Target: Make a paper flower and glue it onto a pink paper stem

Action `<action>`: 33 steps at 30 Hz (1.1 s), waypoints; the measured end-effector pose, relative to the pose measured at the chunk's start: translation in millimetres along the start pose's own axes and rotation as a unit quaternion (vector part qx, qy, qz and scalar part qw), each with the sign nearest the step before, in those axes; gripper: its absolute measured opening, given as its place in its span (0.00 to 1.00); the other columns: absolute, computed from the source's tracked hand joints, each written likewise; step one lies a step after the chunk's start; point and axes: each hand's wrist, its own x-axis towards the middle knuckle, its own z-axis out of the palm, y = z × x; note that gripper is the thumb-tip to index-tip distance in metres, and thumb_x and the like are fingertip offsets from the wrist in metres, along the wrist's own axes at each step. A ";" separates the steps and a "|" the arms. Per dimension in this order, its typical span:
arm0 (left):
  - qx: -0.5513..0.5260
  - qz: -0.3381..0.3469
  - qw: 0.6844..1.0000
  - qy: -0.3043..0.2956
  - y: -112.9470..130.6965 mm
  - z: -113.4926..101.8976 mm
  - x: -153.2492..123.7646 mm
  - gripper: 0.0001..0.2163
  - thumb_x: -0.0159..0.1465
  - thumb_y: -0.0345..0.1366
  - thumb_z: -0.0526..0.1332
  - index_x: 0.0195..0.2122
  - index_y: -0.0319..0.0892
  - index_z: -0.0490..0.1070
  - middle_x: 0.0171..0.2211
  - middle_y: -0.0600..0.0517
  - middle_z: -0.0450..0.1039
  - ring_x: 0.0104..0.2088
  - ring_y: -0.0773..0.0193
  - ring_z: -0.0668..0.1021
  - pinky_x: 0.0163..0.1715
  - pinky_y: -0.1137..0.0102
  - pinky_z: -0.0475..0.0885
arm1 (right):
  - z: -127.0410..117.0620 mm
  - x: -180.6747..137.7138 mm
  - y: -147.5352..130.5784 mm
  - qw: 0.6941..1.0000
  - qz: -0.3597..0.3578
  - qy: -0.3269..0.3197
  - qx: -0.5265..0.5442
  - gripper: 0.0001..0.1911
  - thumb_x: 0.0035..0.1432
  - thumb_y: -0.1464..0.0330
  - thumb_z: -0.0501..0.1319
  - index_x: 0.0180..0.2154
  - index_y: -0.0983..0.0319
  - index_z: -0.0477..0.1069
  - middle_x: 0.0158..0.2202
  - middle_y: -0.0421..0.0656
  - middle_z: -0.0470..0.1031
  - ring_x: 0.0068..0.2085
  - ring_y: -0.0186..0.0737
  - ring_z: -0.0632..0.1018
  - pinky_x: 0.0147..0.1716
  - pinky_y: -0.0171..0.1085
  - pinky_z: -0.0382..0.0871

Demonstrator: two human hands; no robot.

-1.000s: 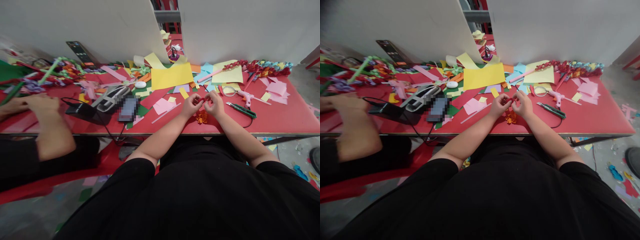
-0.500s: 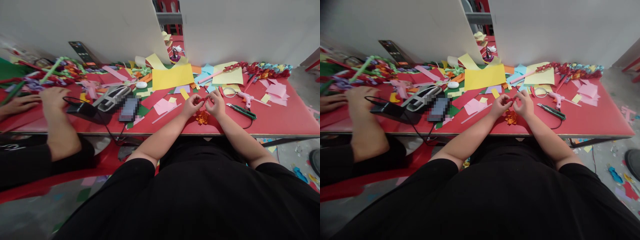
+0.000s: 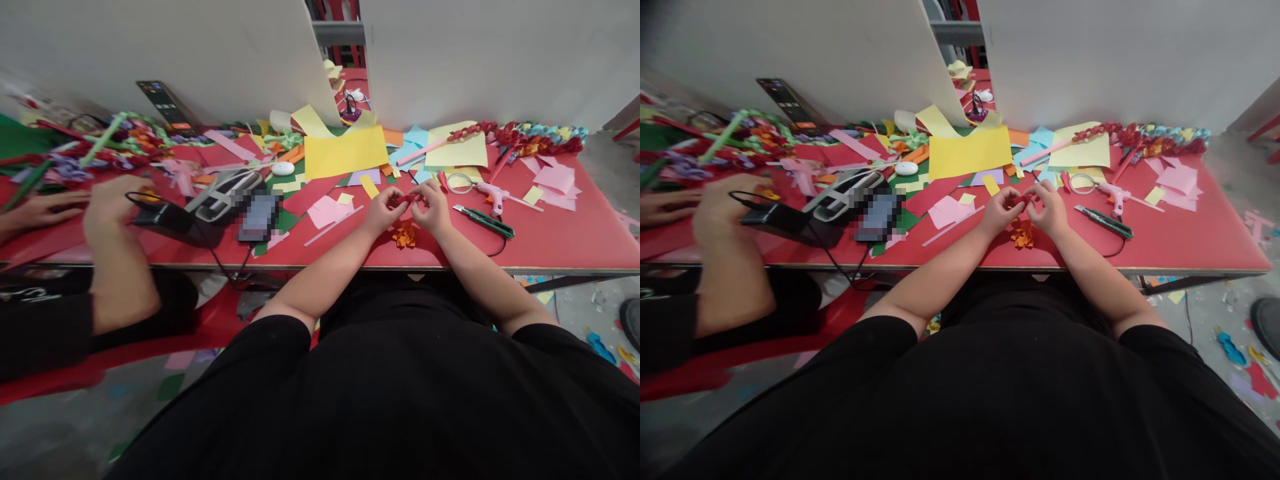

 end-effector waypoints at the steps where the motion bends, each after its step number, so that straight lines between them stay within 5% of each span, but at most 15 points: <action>1: 0.001 0.000 1.000 -0.001 -0.3 -0.1 0.1 0.18 0.65 0.52 0.76 0.39 0.45 0.75 0.34 0.53 0.78 0.28 0.68 0.74 0.30 0.69 0.71 | -0.6 -0.2 -0.1 1.000 -0.002 0.001 -0.009 0.08 0.62 0.69 0.64 0.44 0.56 0.78 0.45 0.46 0.77 0.38 0.45 0.78 0.34 0.45 0.76; 13: -0.034 -0.039 0.997 -0.049 3.9 -1.2 0.6 0.18 0.64 0.52 0.78 0.43 0.43 0.82 0.36 0.49 0.85 0.34 0.62 0.83 0.36 0.68 0.78 | 1.8 -1.8 6.2 0.998 0.020 0.010 -0.051 0.04 0.63 0.69 0.66 0.40 0.57 0.79 0.45 0.48 0.76 0.41 0.48 0.78 0.37 0.46 0.78; 22: -0.132 -0.201 0.970 -0.028 10.4 -6.1 1.3 0.16 0.66 0.50 0.77 0.42 0.42 0.83 0.36 0.49 0.82 0.37 0.64 0.81 0.35 0.72 0.75 | -4.2 0.8 5.9 0.994 -0.042 -0.034 -0.100 0.10 0.73 0.66 0.64 0.48 0.58 0.85 0.47 0.50 0.78 0.50 0.53 0.81 0.48 0.48 0.80; 33: -0.157 -0.184 0.970 -0.014 14.1 -8.0 1.3 0.17 0.67 0.53 0.76 0.43 0.44 0.83 0.40 0.49 0.82 0.40 0.64 0.82 0.37 0.72 0.75 | -3.1 -1.8 3.5 0.995 -0.048 -0.046 -0.075 0.18 0.66 0.69 0.66 0.54 0.56 0.87 0.48 0.50 0.79 0.49 0.54 0.80 0.47 0.50 0.81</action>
